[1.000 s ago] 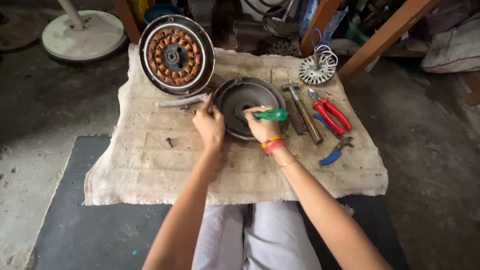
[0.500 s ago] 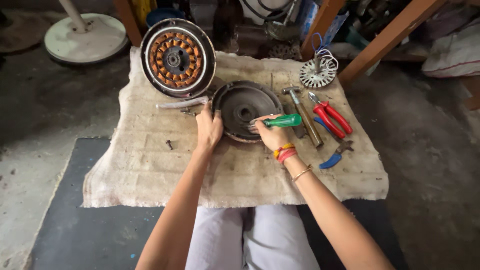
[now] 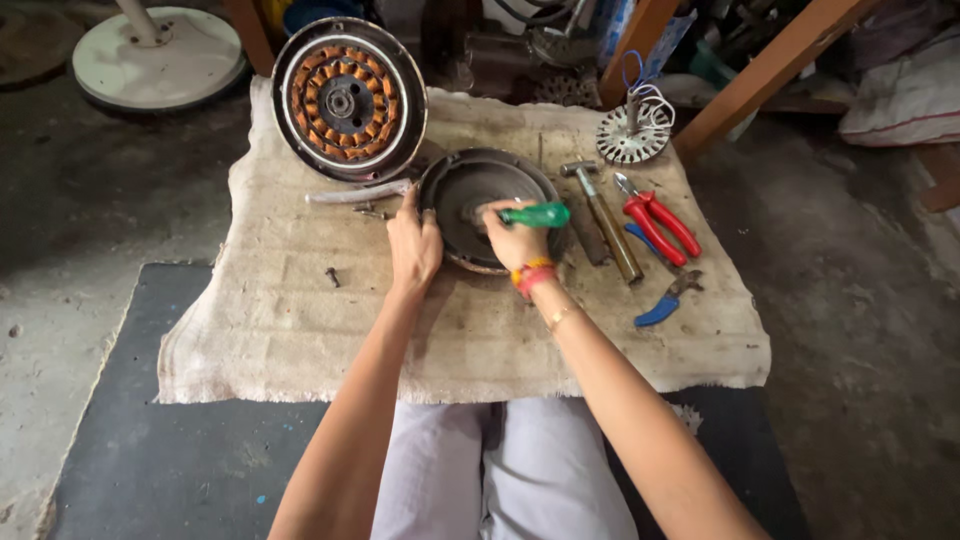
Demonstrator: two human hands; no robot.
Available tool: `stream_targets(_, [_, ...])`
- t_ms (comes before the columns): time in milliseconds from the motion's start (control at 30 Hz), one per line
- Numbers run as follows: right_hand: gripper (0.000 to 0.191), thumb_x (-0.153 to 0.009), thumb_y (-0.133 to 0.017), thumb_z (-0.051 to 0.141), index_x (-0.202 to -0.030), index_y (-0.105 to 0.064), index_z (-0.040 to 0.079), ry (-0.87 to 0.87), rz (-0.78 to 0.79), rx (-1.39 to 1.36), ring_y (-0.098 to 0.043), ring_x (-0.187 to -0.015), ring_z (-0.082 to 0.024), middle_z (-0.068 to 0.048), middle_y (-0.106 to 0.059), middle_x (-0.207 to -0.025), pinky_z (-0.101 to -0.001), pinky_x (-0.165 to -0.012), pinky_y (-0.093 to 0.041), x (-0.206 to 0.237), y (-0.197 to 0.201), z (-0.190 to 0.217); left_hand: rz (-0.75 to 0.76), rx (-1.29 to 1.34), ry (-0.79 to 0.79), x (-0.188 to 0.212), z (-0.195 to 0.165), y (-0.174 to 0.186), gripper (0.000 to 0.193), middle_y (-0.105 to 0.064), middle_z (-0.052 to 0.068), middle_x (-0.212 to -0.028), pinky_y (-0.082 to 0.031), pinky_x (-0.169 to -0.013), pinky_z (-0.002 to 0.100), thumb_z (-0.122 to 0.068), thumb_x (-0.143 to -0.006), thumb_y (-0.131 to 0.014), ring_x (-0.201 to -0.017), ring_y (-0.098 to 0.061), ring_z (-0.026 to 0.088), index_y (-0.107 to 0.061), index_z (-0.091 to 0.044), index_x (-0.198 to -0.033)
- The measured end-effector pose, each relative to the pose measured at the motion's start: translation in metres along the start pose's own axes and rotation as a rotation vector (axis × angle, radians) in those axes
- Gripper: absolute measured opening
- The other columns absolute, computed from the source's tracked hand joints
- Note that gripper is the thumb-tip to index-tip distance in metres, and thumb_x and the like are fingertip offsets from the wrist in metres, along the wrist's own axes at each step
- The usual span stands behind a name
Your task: The person sits on the floor repairing a ceiling fan motor part. They unscrew a screw from the fan's rear cover with a green-handled screwdriver, pry and scrape inside the cover with a small blade, then hammer on a screwdriver placed against the cover.
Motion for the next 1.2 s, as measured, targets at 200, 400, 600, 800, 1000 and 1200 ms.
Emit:
stream_targets(200, [0.013,-0.088,-0.068,0.013,-0.089,-0.074,0.001,-0.496,0.266,-0.535,-0.077,-0.074,-0.02,-0.01,-0.076,-0.085,-0.034,-0.069,-0.065,0.016,-0.031,-0.035,-0.054,-0.013,-0.098,0.001,-0.004,0.002,0.045,-0.069,0.034,-0.11,-0.05,-0.095,0.052,-0.007,-0.092,-0.056,-0.107,-0.066,0.051,-0.06,0.005,-0.135])
stream_targets(400, [0.009,-0.087,-0.076,0.007,-0.085,-0.076,-0.002,-0.105,0.042,-0.126,-0.07,-0.071,-0.019,-0.013,-0.074,-0.079,-0.0347,-0.064,-0.056,-0.003,-0.007,-0.006,-0.04,-0.032,-0.086,0.0,0.0,0.003,0.046,-0.069,0.034,-0.108,-0.052,-0.093,0.051,-0.007,-0.092,-0.056,-0.105,-0.067,0.05,-0.058,0.005,-0.137])
stream_targets(600, [0.013,-0.088,-0.069,0.013,-0.086,-0.078,0.003,-0.34,0.309,-0.31,-0.076,-0.069,-0.015,-0.01,-0.077,-0.079,-0.0312,-0.066,-0.063,0.004,-0.029,-0.016,-0.068,-0.011,-0.108,0.0,-0.005,0.005,0.045,-0.069,0.034,-0.108,-0.051,-0.093,0.051,-0.006,-0.092,-0.057,-0.105,-0.067,0.05,-0.061,0.003,-0.135])
stream_targets(800, [0.015,-0.096,-0.066,0.007,-0.095,-0.077,-0.003,-0.362,0.302,-0.511,-0.075,-0.074,-0.02,-0.014,-0.077,-0.087,-0.0321,-0.069,-0.063,-0.002,-0.03,-0.022,-0.056,-0.051,-0.097,0.0,-0.006,0.004,0.046,-0.07,0.034,-0.105,-0.051,-0.091,0.051,-0.009,-0.091,-0.058,-0.102,-0.068,0.05,-0.059,0.004,-0.136])
stream_targets(1000, [0.013,-0.098,-0.065,0.009,-0.1,-0.073,-0.002,-0.624,0.381,-0.701,-0.075,-0.081,-0.021,-0.013,-0.075,-0.093,-0.0368,-0.074,-0.066,0.007,-0.046,-0.036,-0.024,-0.075,-0.004,0.0,0.002,0.002,0.048,-0.067,0.036,-0.1,-0.051,-0.091,0.052,-0.01,-0.093,-0.057,-0.099,-0.067,0.051,-0.058,0.004,-0.139])
stream_targets(1200, [0.015,-0.098,-0.065,0.007,-0.1,-0.073,-0.005,-0.573,0.342,-0.669,-0.075,-0.078,-0.023,-0.016,-0.075,-0.092,-0.0363,-0.071,-0.065,0.009,-0.04,-0.028,-0.011,-0.039,-0.073,0.001,-0.006,0.003,0.047,-0.069,0.036,-0.099,-0.051,-0.088,0.053,-0.009,-0.092,-0.056,-0.097,-0.067,0.051,-0.06,0.004,-0.136])
Point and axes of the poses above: each hand's wrist, its own x-axis away from the middle knuckle, its own y-axis out of the back of the hand, z = x × y, the point moved 9 cm from there along -x, towards the middle knuckle
